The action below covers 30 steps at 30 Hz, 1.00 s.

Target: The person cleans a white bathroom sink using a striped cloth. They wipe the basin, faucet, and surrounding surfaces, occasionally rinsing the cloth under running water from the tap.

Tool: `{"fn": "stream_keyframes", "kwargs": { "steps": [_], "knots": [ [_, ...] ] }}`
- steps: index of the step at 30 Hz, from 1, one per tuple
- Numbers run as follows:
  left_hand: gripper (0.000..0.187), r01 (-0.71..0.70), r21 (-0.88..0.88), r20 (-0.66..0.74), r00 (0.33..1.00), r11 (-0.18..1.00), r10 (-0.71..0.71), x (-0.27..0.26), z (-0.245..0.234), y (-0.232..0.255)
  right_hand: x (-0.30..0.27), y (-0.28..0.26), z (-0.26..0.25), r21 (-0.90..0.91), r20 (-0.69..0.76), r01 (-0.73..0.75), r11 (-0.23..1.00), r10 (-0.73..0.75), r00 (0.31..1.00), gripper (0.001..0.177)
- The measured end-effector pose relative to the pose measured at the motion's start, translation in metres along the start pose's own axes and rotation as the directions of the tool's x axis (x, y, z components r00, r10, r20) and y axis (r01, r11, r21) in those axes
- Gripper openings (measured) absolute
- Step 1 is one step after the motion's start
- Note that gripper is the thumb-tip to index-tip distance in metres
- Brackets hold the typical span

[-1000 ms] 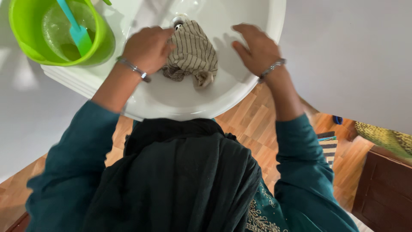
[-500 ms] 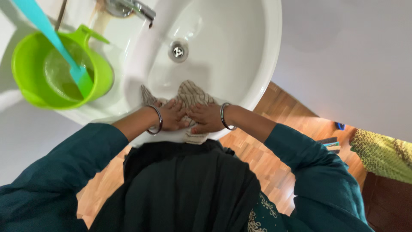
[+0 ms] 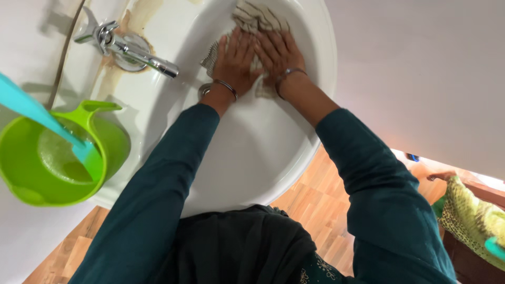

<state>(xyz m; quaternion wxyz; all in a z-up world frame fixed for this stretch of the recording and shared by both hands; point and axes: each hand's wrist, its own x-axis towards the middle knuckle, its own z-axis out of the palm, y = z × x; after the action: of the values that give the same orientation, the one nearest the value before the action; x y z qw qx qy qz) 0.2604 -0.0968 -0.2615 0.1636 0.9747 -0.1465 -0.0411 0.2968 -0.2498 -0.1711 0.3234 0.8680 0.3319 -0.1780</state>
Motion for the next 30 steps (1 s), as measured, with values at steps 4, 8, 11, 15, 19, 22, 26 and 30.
{"fn": "stream_keyframes", "kwargs": {
  "steps": [4, 8, 11, 15, 19, 22, 26, 30],
  "knots": [
    [0.083, 0.021, 0.032, -0.169, 0.986, 0.999, -0.015, 0.023, -0.006, -0.011, 0.009, 0.018, -0.002, -0.115, -0.259, -0.111, 0.987, 0.078, 0.963, 0.092],
    [0.081, 0.071, -0.108, -0.268, 0.959, 0.992, -0.097, 0.039, -0.025, 0.023, -0.004, 0.038, -0.001, 0.027, -0.511, -0.183, 0.983, 0.171, 0.842, 0.090],
    [0.080, 0.132, -0.259, -0.103, 0.981, 0.957, -0.163, 0.046, -0.041, 0.062, -0.029, 0.048, -0.003, 0.273, -0.361, -0.178, 0.945, 0.273, 0.892, 0.090],
    [0.076, -0.019, -0.393, -0.028, 1.000, 0.919, 0.009, 0.039, -0.026, 0.094, -0.081, 0.037, -0.011, 0.381, -0.201, -0.287, 0.879, 0.382, 0.902, 0.101],
    [0.079, -0.409, -0.250, -0.029, 0.909, 0.878, 0.415, 0.009, 0.007, 0.121, -0.149, -0.005, -0.016, 0.521, 0.089, -0.436, 0.734, 0.461, 0.883, 0.108],
    [0.078, -0.519, -0.218, 0.135, 0.823, 0.827, 0.552, -0.060, 0.014, 0.144, -0.207, -0.053, 0.000, 0.666, 0.093, -0.412, 0.622, 0.479, 0.873, 0.109],
    [0.082, -0.613, -0.231, 0.126, 0.751, 0.755, 0.648, -0.152, -0.011, 0.153, -0.272, -0.135, 0.033, 0.770, -0.348, -0.115, 0.628, 0.564, 0.749, 0.101],
    [0.092, -0.290, -0.468, 0.359, 0.800, 0.835, 0.480, -0.218, -0.070, 0.162, -0.316, -0.192, 0.045, 0.957, -0.242, 0.083, 0.277, 0.609, 0.755, 0.095]
  ]
}}
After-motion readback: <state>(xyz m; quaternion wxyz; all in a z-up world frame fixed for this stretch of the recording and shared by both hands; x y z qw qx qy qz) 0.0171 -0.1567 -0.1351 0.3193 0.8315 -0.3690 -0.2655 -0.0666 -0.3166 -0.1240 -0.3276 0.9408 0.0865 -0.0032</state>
